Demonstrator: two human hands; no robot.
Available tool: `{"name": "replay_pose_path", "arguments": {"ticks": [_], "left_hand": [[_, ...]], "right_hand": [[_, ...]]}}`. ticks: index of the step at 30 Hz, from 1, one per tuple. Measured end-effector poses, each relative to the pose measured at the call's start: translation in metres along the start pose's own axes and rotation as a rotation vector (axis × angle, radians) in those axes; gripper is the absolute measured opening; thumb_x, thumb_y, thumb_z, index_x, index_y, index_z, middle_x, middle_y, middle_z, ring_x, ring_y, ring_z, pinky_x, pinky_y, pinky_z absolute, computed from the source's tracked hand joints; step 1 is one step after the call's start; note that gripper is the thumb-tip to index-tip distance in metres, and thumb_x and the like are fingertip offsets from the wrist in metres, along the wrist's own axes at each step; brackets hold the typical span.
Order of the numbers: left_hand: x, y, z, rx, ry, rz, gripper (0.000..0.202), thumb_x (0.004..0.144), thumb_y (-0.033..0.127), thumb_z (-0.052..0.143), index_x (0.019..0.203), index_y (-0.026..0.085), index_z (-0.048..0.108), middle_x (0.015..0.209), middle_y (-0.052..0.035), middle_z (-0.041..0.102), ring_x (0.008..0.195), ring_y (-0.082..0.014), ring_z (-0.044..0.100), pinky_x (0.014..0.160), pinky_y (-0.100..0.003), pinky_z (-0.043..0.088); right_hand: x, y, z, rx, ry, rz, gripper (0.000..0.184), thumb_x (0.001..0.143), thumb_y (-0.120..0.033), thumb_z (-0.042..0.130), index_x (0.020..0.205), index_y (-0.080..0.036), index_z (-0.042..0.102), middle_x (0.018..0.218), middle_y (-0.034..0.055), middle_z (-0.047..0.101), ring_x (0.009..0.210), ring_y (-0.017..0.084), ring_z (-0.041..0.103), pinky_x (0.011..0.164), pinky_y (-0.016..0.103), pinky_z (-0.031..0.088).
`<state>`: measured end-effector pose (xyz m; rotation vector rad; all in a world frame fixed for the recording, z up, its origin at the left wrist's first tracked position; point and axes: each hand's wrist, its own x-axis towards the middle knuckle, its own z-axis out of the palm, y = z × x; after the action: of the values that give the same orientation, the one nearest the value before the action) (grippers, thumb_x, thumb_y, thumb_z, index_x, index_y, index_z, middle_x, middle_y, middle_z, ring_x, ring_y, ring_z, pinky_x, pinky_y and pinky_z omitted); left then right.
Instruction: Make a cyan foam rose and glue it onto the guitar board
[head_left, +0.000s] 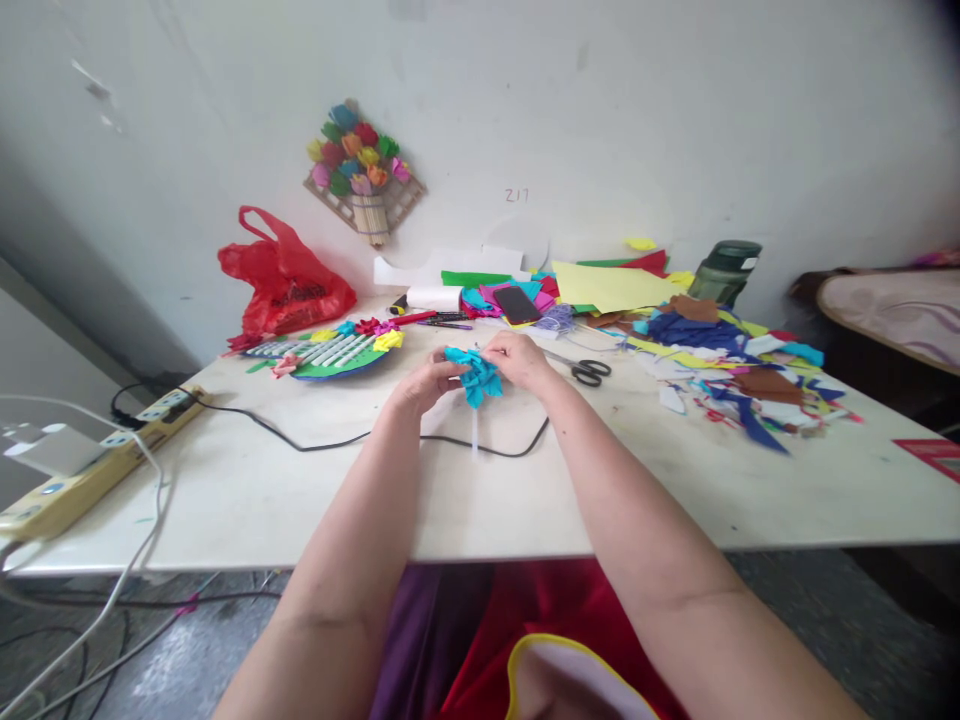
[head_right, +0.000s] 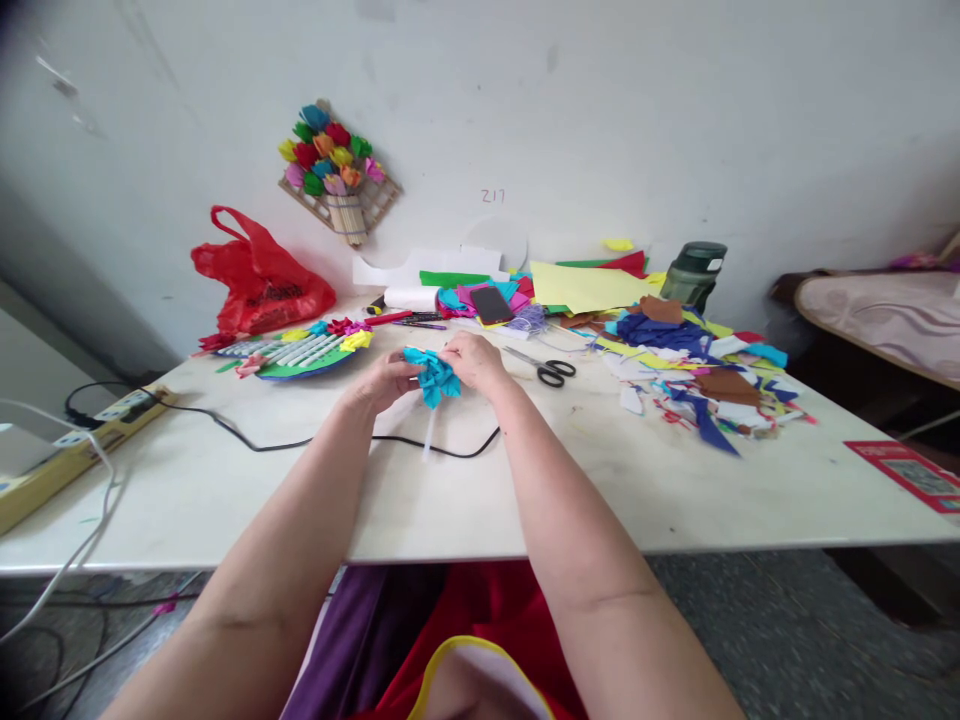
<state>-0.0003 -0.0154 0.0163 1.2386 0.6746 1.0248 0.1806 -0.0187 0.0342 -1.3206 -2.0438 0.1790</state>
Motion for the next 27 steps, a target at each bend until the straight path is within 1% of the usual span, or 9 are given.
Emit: {"name": "replay_pose_path", "arguments": {"ticks": [3,7,10,13,18,23,27], "left_hand": [[0.000,-0.001,0.003,0.041,0.011,0.026,0.032,0.054,0.016,0.074,0.079,0.015,0.055,0.077,0.0000,0.061,0.071,-0.0128,0.060,0.070,-0.029,0.048],[0.002,-0.004,0.006,0.098,0.048,0.041,0.032,0.054,0.018,0.074,0.078,0.015,0.055,0.073,0.0004,0.060,0.065,-0.0123,0.059,0.065,-0.028,0.047],[0.003,-0.006,0.006,0.131,0.082,0.052,0.029,0.054,0.017,0.073,0.076,0.015,0.055,0.069,0.0011,0.059,0.062,-0.0118,0.058,0.061,-0.027,0.047],[0.005,-0.008,0.004,0.142,0.086,0.048,0.027,0.054,0.016,0.071,0.075,0.015,0.055,0.068,0.0014,0.059,0.063,-0.0120,0.058,0.061,-0.026,0.047],[0.008,-0.012,0.001,0.106,0.102,0.048,0.026,0.053,0.014,0.070,0.074,0.016,0.055,0.068,0.0021,0.060,0.063,-0.0117,0.058,0.061,-0.025,0.047],[0.009,-0.011,0.003,0.029,0.081,0.067,0.024,0.052,0.013,0.070,0.070,0.015,0.056,0.065,0.0020,0.059,0.059,-0.0100,0.056,0.059,-0.023,0.045],[0.007,-0.009,0.006,0.006,0.062,0.037,0.022,0.051,0.012,0.070,0.069,0.015,0.057,0.064,0.0016,0.060,0.057,-0.0107,0.056,0.056,-0.023,0.045]], "right_hand": [[0.000,0.000,0.001,0.018,0.016,0.024,0.020,0.079,-0.028,0.054,0.075,-0.017,0.070,0.084,0.0035,0.066,0.079,0.015,0.056,0.069,0.024,0.041],[0.000,-0.001,0.002,0.038,0.030,0.044,0.020,0.078,-0.028,0.054,0.073,-0.016,0.070,0.083,0.0031,0.065,0.077,0.014,0.055,0.068,0.023,0.039],[0.001,-0.002,0.002,0.056,0.036,0.071,0.021,0.076,-0.030,0.055,0.068,-0.016,0.068,0.078,0.0021,0.063,0.073,0.013,0.053,0.065,0.023,0.038],[0.002,-0.001,0.002,0.079,0.028,0.098,0.023,0.075,-0.032,0.056,0.060,-0.016,0.065,0.071,0.0010,0.060,0.068,0.013,0.051,0.062,0.023,0.036],[0.002,0.002,0.002,0.111,0.001,0.099,0.028,0.073,-0.033,0.054,0.052,-0.016,0.058,0.056,-0.0010,0.051,0.062,0.012,0.046,0.057,0.022,0.031],[0.001,0.002,0.002,0.166,-0.012,0.131,0.030,0.072,-0.035,0.053,0.051,-0.015,0.056,0.054,-0.0018,0.045,0.057,0.010,0.041,0.054,0.022,0.028],[0.000,0.001,0.003,0.206,-0.021,0.151,0.028,0.071,-0.035,0.053,0.053,-0.015,0.057,0.054,-0.0019,0.045,0.056,0.010,0.040,0.053,0.022,0.028]]}}
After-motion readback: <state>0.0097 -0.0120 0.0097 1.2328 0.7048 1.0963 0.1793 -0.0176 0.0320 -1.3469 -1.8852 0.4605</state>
